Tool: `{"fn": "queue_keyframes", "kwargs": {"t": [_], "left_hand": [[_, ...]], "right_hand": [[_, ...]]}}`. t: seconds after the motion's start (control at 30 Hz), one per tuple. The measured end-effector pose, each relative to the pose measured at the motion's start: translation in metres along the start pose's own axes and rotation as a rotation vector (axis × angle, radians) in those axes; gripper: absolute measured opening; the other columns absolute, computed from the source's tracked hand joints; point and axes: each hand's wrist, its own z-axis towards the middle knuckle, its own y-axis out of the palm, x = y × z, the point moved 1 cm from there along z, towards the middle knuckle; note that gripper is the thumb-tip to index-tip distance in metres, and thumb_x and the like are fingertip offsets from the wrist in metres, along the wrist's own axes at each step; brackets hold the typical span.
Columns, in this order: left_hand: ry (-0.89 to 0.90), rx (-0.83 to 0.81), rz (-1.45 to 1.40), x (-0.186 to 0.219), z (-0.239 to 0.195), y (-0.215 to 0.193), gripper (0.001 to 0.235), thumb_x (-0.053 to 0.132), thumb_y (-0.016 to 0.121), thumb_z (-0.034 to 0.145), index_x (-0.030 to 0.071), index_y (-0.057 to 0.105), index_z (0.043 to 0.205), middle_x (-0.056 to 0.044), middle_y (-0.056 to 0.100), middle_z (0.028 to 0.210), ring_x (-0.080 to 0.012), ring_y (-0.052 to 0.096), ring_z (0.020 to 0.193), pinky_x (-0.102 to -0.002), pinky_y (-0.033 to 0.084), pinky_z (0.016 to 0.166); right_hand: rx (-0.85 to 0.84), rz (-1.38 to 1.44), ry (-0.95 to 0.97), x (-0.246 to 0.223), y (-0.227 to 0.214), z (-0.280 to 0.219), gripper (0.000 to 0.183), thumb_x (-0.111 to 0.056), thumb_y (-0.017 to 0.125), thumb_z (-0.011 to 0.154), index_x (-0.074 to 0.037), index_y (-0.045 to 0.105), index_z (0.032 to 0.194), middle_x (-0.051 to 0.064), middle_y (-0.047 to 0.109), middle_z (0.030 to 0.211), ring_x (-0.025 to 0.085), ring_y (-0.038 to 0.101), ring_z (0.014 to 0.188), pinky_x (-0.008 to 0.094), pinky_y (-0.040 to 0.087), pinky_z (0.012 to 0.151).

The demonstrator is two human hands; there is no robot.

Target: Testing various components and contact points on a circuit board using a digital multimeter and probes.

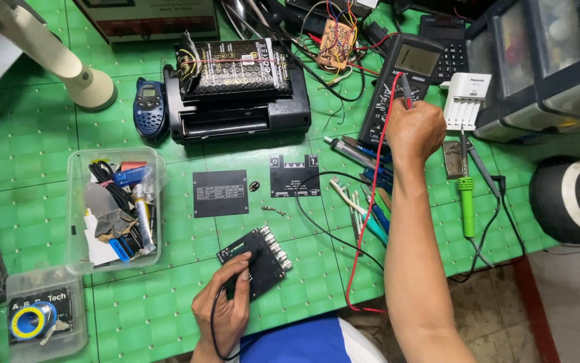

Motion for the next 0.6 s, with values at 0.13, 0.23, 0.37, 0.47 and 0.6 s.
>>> {"fn": "queue_keyframes", "kwargs": {"t": [0.13,0.23,0.37,0.47,0.6], "left_hand": [[-0.012,0.000,-0.016,0.001,0.000,0.000,0.010,0.005,0.062,0.098,0.000,0.069,0.104,-0.014,0.078,0.109,-0.0225,0.079,0.103,-0.029,0.062,0.089],[-0.012,-0.003,-0.032,0.001,-0.001,-0.001,0.010,0.004,0.063,0.097,0.000,0.069,0.105,-0.014,0.078,0.109,-0.0233,0.079,0.103,-0.029,0.063,0.091],[-0.013,0.004,-0.038,0.001,-0.001,0.000,0.010,0.004,0.063,0.097,0.000,0.069,0.105,-0.014,0.078,0.109,-0.0229,0.079,0.103,-0.029,0.063,0.090],[-0.011,0.009,-0.025,0.001,0.000,0.000,0.010,0.004,0.063,0.098,0.001,0.069,0.104,-0.013,0.078,0.108,-0.0221,0.079,0.103,-0.028,0.062,0.090],[-0.004,0.014,-0.027,0.001,0.000,0.000,0.009,0.004,0.063,0.097,0.001,0.069,0.104,-0.013,0.078,0.108,-0.0225,0.079,0.102,-0.028,0.063,0.089]], "right_hand": [[-0.055,0.057,0.033,-0.005,-0.005,-0.001,0.048,-0.038,0.086,0.089,-0.015,0.065,0.054,0.004,0.049,0.046,0.023,0.041,0.047,0.048,0.038,0.045],[-0.099,0.057,0.093,-0.006,-0.006,-0.001,0.049,-0.041,0.086,0.090,-0.016,0.063,0.055,0.007,0.042,0.050,0.024,0.035,0.053,0.048,0.036,0.047],[-0.120,0.065,0.110,-0.009,-0.010,-0.002,0.054,-0.039,0.087,0.093,-0.015,0.059,0.053,0.005,0.045,0.050,0.024,0.039,0.053,0.048,0.038,0.049],[-0.117,0.078,0.100,-0.007,-0.009,-0.001,0.051,-0.040,0.087,0.092,-0.015,0.062,0.054,0.006,0.042,0.051,0.024,0.037,0.054,0.048,0.037,0.049],[-0.097,0.046,0.096,0.001,0.001,0.003,0.055,-0.046,0.085,0.090,-0.012,0.059,0.055,0.014,0.037,0.054,0.027,0.031,0.058,0.049,0.036,0.049]]}}
